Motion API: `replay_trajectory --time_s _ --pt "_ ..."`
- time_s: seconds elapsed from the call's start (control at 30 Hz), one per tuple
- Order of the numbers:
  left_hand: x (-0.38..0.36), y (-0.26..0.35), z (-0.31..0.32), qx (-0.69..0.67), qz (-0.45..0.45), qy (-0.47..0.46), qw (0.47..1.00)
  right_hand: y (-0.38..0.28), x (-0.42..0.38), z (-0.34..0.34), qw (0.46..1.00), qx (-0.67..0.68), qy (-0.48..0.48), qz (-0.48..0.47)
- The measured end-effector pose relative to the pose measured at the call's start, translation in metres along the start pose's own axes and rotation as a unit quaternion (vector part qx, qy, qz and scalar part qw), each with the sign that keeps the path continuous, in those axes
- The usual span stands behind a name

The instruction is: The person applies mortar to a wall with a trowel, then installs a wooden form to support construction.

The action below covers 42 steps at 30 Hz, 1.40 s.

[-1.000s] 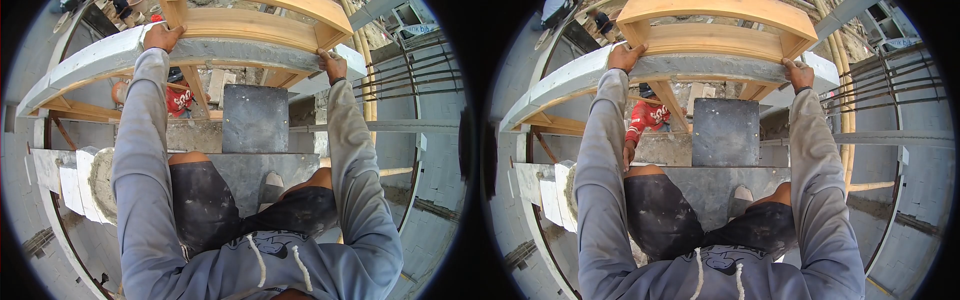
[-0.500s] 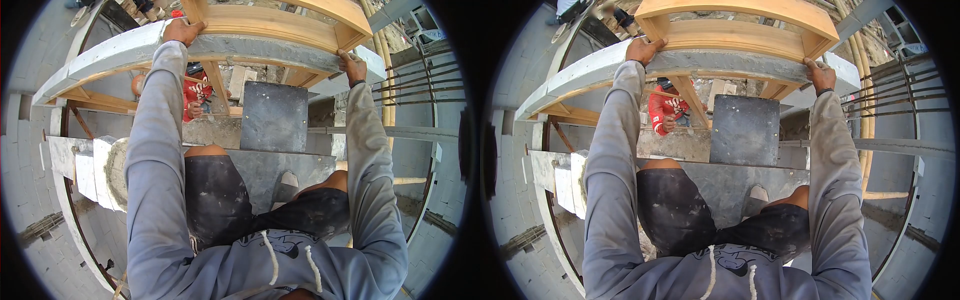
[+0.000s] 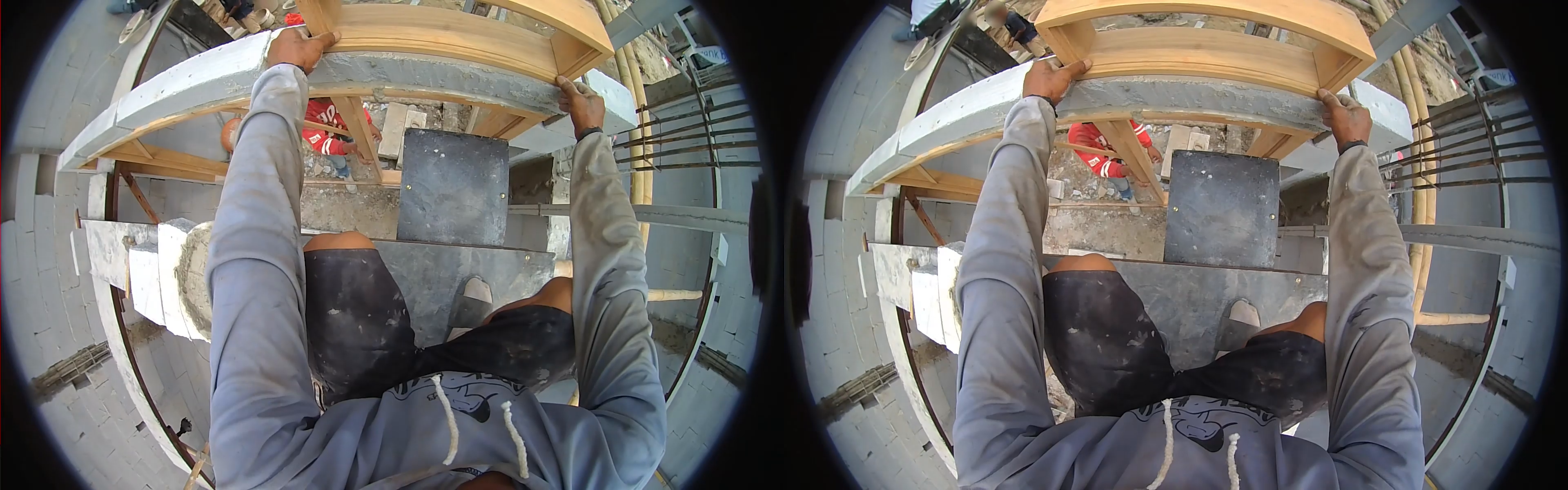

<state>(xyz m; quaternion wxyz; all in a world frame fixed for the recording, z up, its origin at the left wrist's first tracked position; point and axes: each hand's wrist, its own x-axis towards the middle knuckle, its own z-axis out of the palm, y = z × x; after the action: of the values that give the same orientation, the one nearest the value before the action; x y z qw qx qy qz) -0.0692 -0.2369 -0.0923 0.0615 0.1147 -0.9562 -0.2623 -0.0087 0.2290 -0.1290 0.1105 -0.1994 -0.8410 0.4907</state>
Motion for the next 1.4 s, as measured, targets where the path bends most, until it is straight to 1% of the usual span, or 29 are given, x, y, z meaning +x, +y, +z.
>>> replay_trajectory --time_s 0.13,0.2,0.3,0.4,0.43,0.53,0.57,0.63,0.67,0.77,0.83,0.93,1.07,1.2,1.27,1.33,1.4 --pt "-0.002 0.002 -0.002 0.016 -0.007 0.003 1.000 0.003 0.002 0.001 1.000 -0.001 0.010 -0.001" --pt "0.002 -0.002 -0.001 -0.014 -0.007 -0.021 1.000 0.003 0.002 0.000 1.000 0.007 0.006 -0.003" --pt "0.007 -0.006 0.004 -0.011 -0.008 -0.024 1.000 0.001 -0.001 0.000 1.000 0.016 0.009 -0.002" --pt "0.006 -0.008 0.003 -0.013 -0.002 -0.024 1.000 0.002 0.000 0.001 1.000 0.007 0.012 -0.005" --pt "0.007 -0.007 0.004 0.003 0.000 -0.009 1.000 0.002 -0.001 0.001 1.000 0.007 0.016 -0.005" --pt "0.000 0.000 0.001 -0.018 0.017 -0.012 1.000 0.000 -0.003 -0.002 1.000 -0.003 0.022 -0.013" --pt "0.003 -0.002 0.003 -0.008 0.004 -0.018 1.000 0.000 -0.003 -0.002 1.000 -0.006 0.014 -0.010" --pt "0.000 -0.004 0.004 -0.021 0.016 -0.014 1.000 -0.001 -0.005 0.000 1.000 0.004 0.014 -0.013" --pt "0.000 -0.001 0.003 -0.033 0.022 -0.009 0.999 0.004 0.000 0.000 1.000 -0.008 0.006 -0.005" --pt "-0.003 0.003 0.001 -0.049 0.025 -0.015 0.998 -0.008 -0.010 -0.001 1.000 -0.013 0.021 0.000" --pt "-0.005 0.004 0.000 -0.021 0.021 -0.008 1.000 -0.008 -0.009 0.000 0.999 -0.031 0.023 0.006" --pt "-0.008 0.007 -0.002 -0.049 0.030 -0.011 0.998 -0.007 -0.009 -0.001 0.999 -0.046 0.023 -0.002" --pt "-0.016 0.016 -0.009 -0.035 0.024 0.005 0.999 -0.008 -0.010 -0.001 0.998 -0.056 0.025 -0.010" --pt "-0.010 0.007 -0.001 -0.056 0.028 0.010 0.998 -0.001 -0.006 -0.003 0.998 -0.061 0.026 -0.003" --pt "-0.010 0.006 0.000 -0.067 0.036 0.007 0.997 0.003 -0.004 -0.001 0.997 -0.066 0.024 -0.025" --pt "-0.009 0.002 0.002 -0.093 0.046 0.006 0.995 0.001 -0.006 -0.001 0.997 -0.063 0.024 -0.025" --pt "-0.006 0.000 0.005 -0.086 0.044 0.005 0.995 -0.001 -0.007 -0.002 0.996 -0.083 0.023 -0.027"
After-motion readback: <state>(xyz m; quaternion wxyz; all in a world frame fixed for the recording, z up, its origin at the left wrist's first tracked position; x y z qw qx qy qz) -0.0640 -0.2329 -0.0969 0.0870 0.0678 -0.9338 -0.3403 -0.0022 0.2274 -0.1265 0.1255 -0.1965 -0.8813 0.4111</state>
